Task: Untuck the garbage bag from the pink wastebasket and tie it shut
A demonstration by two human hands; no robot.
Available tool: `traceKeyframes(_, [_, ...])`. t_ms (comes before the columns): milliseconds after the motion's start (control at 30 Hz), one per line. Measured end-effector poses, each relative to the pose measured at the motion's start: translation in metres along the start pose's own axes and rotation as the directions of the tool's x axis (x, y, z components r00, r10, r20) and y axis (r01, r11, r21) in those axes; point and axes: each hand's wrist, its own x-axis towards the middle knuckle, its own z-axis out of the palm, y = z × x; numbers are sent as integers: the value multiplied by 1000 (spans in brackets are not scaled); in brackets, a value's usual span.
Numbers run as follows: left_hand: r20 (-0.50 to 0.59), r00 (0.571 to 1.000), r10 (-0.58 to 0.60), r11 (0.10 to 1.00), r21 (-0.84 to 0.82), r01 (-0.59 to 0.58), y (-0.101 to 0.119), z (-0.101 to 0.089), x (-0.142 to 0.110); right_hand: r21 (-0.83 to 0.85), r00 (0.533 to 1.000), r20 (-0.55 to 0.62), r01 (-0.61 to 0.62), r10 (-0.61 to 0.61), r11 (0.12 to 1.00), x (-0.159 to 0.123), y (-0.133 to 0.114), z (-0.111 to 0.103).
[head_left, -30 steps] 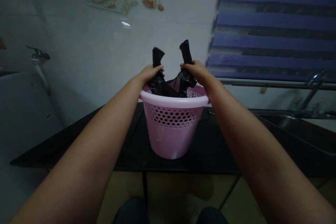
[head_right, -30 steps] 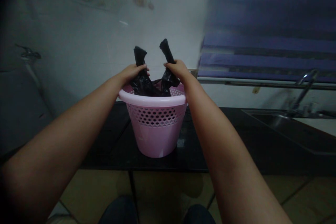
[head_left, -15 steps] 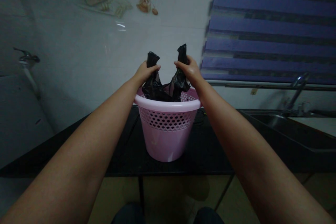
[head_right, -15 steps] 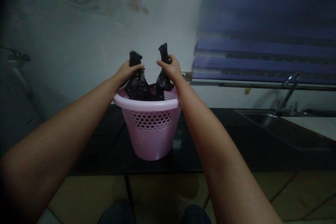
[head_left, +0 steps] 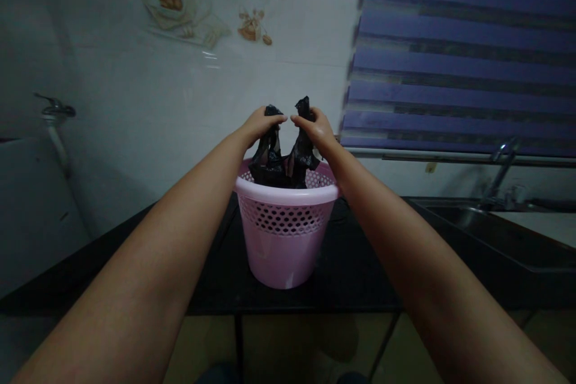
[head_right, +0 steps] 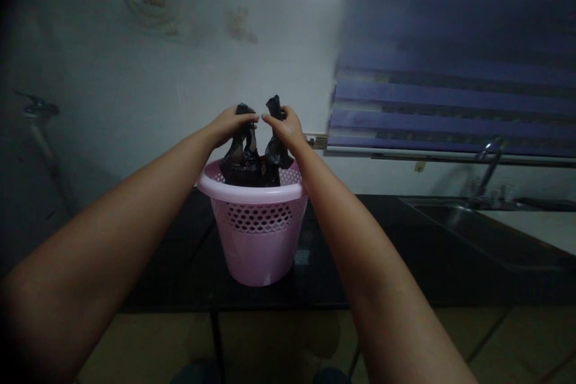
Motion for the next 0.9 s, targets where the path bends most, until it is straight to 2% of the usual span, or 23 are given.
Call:
traceKeyframes(167, [-9, 1000, -25, 1000, -4, 25, 11, 4, 5, -10, 999, 22, 25, -25, 1000, 9, -11, 2])
traceKeyframes(433, [-55, 996, -74, 997, 15, 75, 10, 11, 13, -142, 993, 31, -107, 112, 984, 24, -15, 6])
traceKeyframes(667, [-25, 992, -122, 991, 53, 124, 4, 12, 17, -101, 969, 102, -214, 224, 972, 19, -9, 9])
traceKeyframes(800, [31, 985, -167, 985, 54, 166, -2, 14, 17, -221, 970, 132, -173, 206, 960, 12, -5, 13])
traceKeyframes(900, [43, 977, -207, 972, 119, 201, -5, 19, 15, -255, 975, 132, -141, 179, 957, 12, -2, 16])
